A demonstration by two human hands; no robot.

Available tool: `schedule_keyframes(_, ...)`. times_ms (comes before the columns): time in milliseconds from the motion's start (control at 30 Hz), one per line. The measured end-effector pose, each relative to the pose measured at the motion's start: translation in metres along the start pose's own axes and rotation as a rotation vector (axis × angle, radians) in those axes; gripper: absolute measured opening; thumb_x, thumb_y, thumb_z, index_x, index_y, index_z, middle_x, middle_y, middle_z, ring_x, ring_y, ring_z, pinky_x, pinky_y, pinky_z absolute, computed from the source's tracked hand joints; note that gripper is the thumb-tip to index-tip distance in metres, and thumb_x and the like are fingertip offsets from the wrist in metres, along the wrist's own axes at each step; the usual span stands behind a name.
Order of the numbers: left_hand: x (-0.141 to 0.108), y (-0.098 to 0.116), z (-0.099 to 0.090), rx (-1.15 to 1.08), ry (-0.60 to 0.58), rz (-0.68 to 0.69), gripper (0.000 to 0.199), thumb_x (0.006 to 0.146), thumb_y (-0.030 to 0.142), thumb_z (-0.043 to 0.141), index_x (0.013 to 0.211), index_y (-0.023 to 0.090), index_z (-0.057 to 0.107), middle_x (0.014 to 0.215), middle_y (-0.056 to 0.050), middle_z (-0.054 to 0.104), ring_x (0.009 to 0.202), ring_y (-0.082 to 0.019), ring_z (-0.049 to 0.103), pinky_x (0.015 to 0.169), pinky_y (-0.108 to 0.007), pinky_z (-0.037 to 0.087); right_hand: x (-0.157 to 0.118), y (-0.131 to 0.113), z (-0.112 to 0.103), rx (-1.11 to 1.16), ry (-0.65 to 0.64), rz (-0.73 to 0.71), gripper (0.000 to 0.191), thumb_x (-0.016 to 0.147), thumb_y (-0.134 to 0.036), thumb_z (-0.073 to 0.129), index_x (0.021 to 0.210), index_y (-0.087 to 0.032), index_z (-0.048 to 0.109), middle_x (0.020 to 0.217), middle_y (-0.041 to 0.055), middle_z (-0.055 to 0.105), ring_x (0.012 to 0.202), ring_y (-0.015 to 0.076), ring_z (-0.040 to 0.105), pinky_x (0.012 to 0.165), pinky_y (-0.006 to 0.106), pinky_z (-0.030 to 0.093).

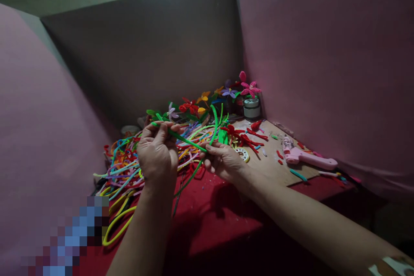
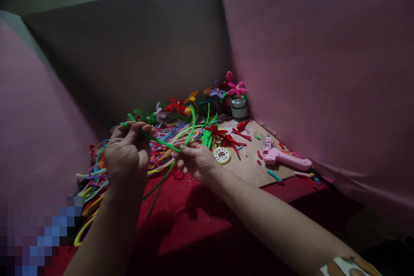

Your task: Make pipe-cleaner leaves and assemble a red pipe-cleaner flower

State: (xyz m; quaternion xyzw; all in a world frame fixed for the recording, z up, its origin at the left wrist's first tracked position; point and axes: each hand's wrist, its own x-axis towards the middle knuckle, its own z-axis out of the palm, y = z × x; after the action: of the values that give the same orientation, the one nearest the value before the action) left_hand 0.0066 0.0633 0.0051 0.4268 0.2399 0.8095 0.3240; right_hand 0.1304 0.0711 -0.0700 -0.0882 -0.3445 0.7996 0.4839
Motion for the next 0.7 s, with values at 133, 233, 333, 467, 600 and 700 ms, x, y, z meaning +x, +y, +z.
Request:
schedule_keyframes(133, 0.006, 0.003, -0.005, -0.026, 0.072, -0.081, 0.011, 0.073, 0.006, 0.056, 0.071, 0.016, 0.051, 0.06, 0.003, 0.057, 0.055, -0.007, 0.056, 0.062, -0.022, 0.05, 0.0, 0.0, 0.001, -0.021, 0.006, -0.022, 0.015, 0.061, -0.018, 0.069, 0.07, -0.011, 0.059, 0.063, 0.0039, 0.065, 0.042, 0.0073, 0.055, 0.034, 0.014, 0.039)
schedule_keyframes(233, 0.009, 0.004, -0.006, -0.038, 0.114, -0.128, 0.014, 0.074, 0.003, 0.052, 0.072, 0.016, 0.051, 0.06, 0.003, 0.058, 0.056, -0.008, 0.057, 0.064, -0.023, 0.05, 0.003, 0.004, -0.001, -0.055, 0.057, -0.054, 0.016, 0.059, -0.017, 0.071, 0.07, -0.011, 0.06, 0.061, 0.0043, 0.066, 0.041, 0.0074, 0.054, 0.031, 0.014, 0.037)
schedule_keyframes(333, 0.007, 0.001, -0.007, -0.069, 0.11, -0.152, 0.01, 0.074, 0.007, 0.056, 0.072, 0.016, 0.052, 0.064, 0.003, 0.059, 0.061, -0.007, 0.059, 0.071, -0.024, 0.05, 0.007, 0.005, -0.004, -0.053, 0.107, -0.091, 0.015, 0.059, -0.016, 0.07, 0.069, -0.011, 0.061, 0.06, 0.004, 0.065, 0.04, 0.0074, 0.053, 0.03, 0.014, 0.036)
schedule_keyframes(467, -0.01, -0.011, -0.009, 0.004, -0.126, -0.305, 0.018, 0.066, 0.022, 0.068, 0.081, 0.016, 0.059, 0.08, -0.002, 0.064, 0.079, -0.014, 0.061, 0.076, -0.028, 0.049, 0.009, 0.0, -0.005, -0.005, 0.139, -0.089, 0.011, 0.06, -0.013, 0.068, 0.067, -0.011, 0.06, 0.059, 0.0031, 0.064, 0.039, 0.0066, 0.051, 0.03, 0.015, 0.035)
schedule_keyframes(600, -0.03, -0.021, -0.013, 0.283, -0.374, -0.573, 0.029, 0.066, 0.027, 0.068, 0.09, 0.011, 0.063, 0.083, -0.008, 0.065, 0.072, -0.017, 0.062, 0.064, -0.027, 0.051, 0.009, -0.003, -0.005, -0.013, 0.129, -0.115, 0.013, 0.06, -0.015, 0.069, 0.068, -0.012, 0.06, 0.048, -0.0023, 0.057, 0.036, 0.0063, 0.049, 0.03, 0.015, 0.035)
schedule_keyframes(700, -0.034, -0.024, -0.01, 0.311, -0.332, -0.545, 0.029, 0.067, 0.031, 0.066, 0.087, 0.011, 0.063, 0.078, -0.006, 0.065, 0.062, -0.014, 0.06, 0.055, -0.024, 0.05, 0.007, -0.003, -0.003, -0.064, 0.089, -0.139, 0.019, 0.061, -0.019, 0.07, 0.077, -0.012, 0.062, 0.055, -0.0012, 0.061, 0.036, 0.006, 0.05, 0.03, 0.015, 0.035)
